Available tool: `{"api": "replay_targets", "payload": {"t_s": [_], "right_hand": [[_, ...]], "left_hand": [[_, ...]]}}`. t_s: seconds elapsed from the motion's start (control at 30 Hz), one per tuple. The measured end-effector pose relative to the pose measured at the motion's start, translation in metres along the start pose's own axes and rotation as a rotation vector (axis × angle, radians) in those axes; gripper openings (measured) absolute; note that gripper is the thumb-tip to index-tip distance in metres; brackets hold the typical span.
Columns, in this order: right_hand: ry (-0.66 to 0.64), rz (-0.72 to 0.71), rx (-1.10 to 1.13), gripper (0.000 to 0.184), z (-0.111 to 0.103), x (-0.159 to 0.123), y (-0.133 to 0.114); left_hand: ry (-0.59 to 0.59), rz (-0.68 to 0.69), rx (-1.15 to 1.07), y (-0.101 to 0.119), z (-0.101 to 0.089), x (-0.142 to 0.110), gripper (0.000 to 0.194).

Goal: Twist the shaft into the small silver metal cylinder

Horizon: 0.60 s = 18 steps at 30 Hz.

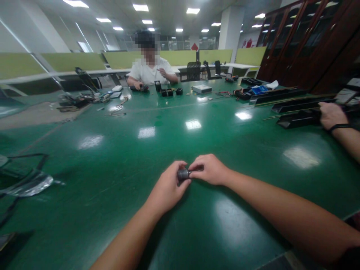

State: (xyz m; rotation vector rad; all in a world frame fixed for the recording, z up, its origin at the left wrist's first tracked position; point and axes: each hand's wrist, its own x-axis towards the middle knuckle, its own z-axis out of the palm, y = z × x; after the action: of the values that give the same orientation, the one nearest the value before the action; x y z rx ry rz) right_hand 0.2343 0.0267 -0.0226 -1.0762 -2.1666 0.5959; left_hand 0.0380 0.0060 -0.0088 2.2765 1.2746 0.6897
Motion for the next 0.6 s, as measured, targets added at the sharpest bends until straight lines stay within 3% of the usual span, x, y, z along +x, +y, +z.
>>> {"api": "replay_targets", "payload": {"t_s": [0.17, 0.6], "right_hand": [[-0.004, -0.007, 0.0, 0.012, -0.0022, -0.0016, 0.0036], [-0.017, -0.039, -0.009, 0.014, -0.001, -0.0003, 0.0066]], "left_hand": [[-0.013, -0.025, 0.012, -0.0011, 0.0002, 0.0007, 0.018], [-0.015, 0.006, -0.001, -0.0048, 0.0014, 0.0023, 0.022]]}}
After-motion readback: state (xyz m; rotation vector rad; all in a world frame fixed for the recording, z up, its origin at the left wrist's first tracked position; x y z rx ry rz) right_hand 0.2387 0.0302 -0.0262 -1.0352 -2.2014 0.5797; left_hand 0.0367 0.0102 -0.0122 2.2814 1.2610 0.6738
